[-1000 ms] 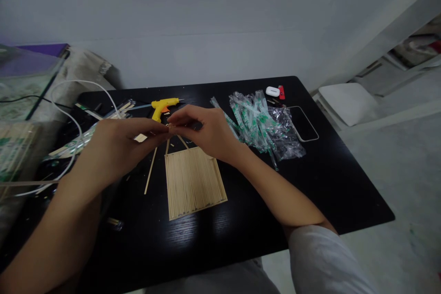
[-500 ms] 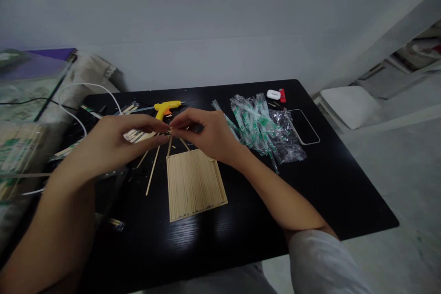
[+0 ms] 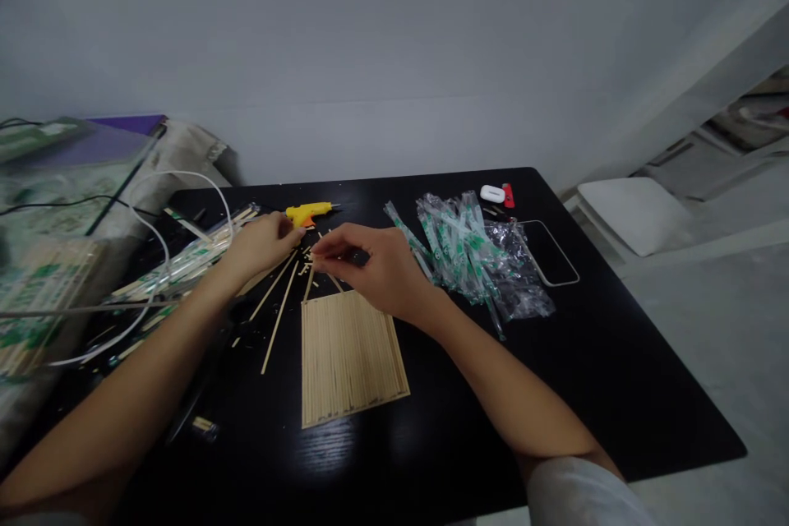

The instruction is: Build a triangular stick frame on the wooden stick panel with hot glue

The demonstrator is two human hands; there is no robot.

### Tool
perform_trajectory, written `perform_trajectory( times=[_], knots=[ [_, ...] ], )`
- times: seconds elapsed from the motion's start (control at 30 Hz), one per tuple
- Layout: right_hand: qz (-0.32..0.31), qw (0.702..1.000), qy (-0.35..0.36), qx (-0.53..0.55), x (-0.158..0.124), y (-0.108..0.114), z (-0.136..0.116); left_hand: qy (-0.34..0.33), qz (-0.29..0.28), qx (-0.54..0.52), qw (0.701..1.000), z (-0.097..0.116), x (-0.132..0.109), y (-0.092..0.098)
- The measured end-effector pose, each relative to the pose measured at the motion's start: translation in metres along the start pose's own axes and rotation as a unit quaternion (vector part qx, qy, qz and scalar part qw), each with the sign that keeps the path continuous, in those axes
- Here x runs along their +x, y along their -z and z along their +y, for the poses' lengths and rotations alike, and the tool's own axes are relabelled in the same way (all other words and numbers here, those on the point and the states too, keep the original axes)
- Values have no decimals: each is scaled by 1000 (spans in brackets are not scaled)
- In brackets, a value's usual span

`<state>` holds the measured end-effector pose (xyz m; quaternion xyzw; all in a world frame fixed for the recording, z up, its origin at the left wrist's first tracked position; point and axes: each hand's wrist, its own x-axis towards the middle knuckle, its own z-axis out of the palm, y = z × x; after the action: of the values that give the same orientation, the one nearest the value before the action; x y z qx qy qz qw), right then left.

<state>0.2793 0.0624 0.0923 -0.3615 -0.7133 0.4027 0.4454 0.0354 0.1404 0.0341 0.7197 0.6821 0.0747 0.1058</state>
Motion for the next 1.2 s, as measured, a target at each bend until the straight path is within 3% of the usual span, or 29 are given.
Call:
perform_trajectory(
  times=[0.33,0.5,0.63,0.7,0.8,0.87,0.93,1.07,1.2],
  knots=[
    [1,1000,11,-2,0,0,3,60,-57,25,996,6,11,-11],
    [-2,1000,8,-1,0,1,2,62,-39,-53,996,-2,19,-15],
    [-7,1000,10,-8,0,2,1,47,-49,-119,991,-6,19,-5],
    [-6,1000,14,-7,0,3,0,54,-42,-237,969,-4,13,6],
    [-6,1000,12,-3,0,3,0,63,6,-475,877,6,-5,31],
    [-9,1000,8,-1,0,2,0,53,25,-572,818,13,-20,51],
    [-10,1000,6,5,1,2,2,40,5,-619,784,19,-36,69],
    [-3,1000,5,18,1,0,7,-19,-12,-656,754,19,-58,86],
    [-1,1000,10,18,0,0,10,-56,-7,-604,795,12,-67,86]
  ],
)
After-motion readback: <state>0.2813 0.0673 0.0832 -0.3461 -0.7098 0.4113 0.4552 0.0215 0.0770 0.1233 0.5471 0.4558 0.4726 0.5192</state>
